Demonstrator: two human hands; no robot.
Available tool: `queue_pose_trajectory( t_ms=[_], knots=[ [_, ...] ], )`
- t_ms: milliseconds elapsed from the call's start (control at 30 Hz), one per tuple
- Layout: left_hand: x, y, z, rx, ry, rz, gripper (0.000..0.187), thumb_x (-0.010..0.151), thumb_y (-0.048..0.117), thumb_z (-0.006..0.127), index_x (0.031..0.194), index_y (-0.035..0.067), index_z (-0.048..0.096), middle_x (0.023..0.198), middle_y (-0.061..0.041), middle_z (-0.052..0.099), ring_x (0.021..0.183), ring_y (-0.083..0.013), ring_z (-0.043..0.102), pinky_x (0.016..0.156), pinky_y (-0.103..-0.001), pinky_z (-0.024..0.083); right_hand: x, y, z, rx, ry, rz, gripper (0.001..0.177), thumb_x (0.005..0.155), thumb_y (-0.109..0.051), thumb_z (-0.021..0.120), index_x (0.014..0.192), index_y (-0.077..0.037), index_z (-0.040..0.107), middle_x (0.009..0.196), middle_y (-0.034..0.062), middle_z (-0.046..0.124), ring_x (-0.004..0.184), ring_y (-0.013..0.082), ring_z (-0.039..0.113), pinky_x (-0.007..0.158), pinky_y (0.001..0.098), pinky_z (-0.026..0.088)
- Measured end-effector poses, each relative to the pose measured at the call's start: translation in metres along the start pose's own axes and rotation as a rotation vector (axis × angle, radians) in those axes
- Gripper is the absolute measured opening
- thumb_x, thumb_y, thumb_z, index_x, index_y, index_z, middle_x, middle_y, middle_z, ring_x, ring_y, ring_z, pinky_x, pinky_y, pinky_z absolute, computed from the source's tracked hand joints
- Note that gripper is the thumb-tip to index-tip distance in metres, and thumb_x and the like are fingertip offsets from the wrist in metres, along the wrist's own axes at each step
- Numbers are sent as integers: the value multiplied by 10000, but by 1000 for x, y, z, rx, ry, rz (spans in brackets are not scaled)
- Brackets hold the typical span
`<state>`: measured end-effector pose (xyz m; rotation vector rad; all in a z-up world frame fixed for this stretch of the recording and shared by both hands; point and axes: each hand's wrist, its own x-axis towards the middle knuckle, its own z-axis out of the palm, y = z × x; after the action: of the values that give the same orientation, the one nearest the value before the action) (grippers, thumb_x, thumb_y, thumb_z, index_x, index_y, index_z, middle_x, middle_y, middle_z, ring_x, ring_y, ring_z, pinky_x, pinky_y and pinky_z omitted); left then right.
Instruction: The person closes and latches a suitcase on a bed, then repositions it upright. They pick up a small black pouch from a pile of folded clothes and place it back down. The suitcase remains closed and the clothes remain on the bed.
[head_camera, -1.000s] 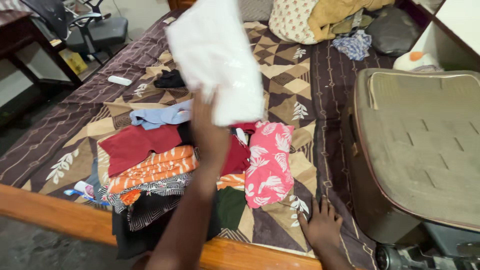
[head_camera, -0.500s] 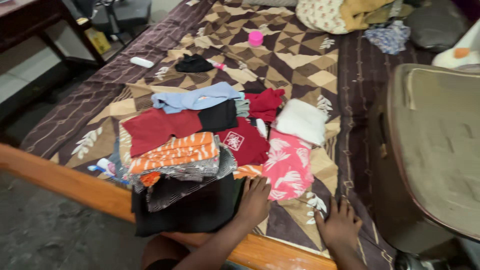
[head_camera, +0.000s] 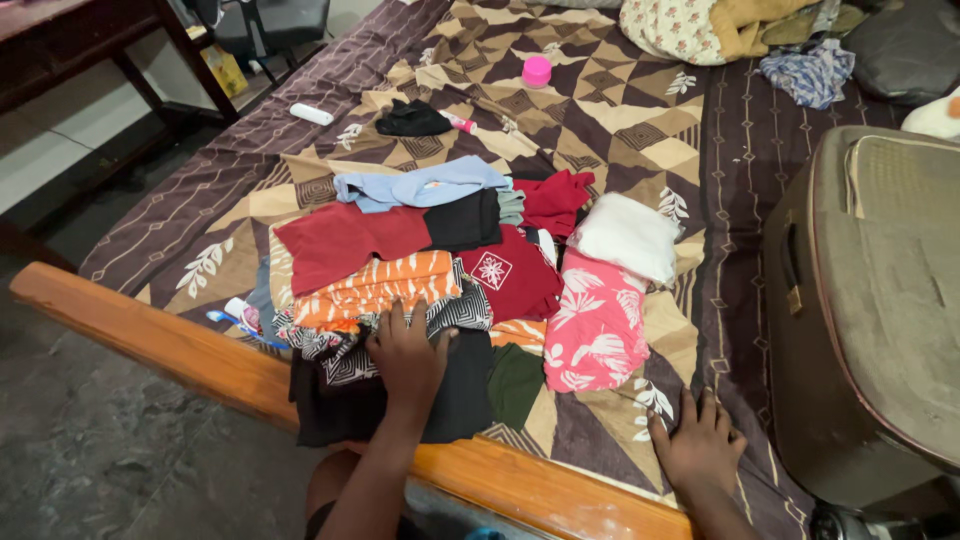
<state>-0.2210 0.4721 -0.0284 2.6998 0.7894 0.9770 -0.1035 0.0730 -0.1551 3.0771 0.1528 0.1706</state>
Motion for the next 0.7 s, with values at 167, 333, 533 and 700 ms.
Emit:
queue_pose_trajectory(
  t_ms=[167,333,533,700],
  knots=[
    [1,-18,44,-3,133,46,605,778,359,824,1302,106,661,1258,-139,615,1248,-332,524,997,-542,421,0,-1,2,14,-30,6,836,894,-703,413,1570,-213,377,1659,106,317,1494,281,306,1111,544,285],
    [60,-19,73,-93,41,-111,511,857,398,802,1264,116,675,1244,-138,603,1243,-361,521,999,-571,407,2,4,7,31,-4,-42,813,930,-680,391,1578,-189,362,1659,128,301,1488,313,299,1117,570,284],
    [36,-17,37,-285,-337,39,1015,716,482,881,1494,61,383,1516,-255,315,1417,-459,250,1048,-701,219,-7,5,14,62,12,-52,813,942,-655,399,1587,-161,357,1659,144,300,1504,324,286,1131,570,281],
    [-81,-34,-15,-328,-273,497,837,722,352,821,1435,90,471,1514,-215,337,1434,-427,285,1102,-652,243,-4,4,10,60,-4,-40,799,943,-654,405,1576,-168,364,1667,137,292,1515,316,280,1147,556,275]
  ],
)
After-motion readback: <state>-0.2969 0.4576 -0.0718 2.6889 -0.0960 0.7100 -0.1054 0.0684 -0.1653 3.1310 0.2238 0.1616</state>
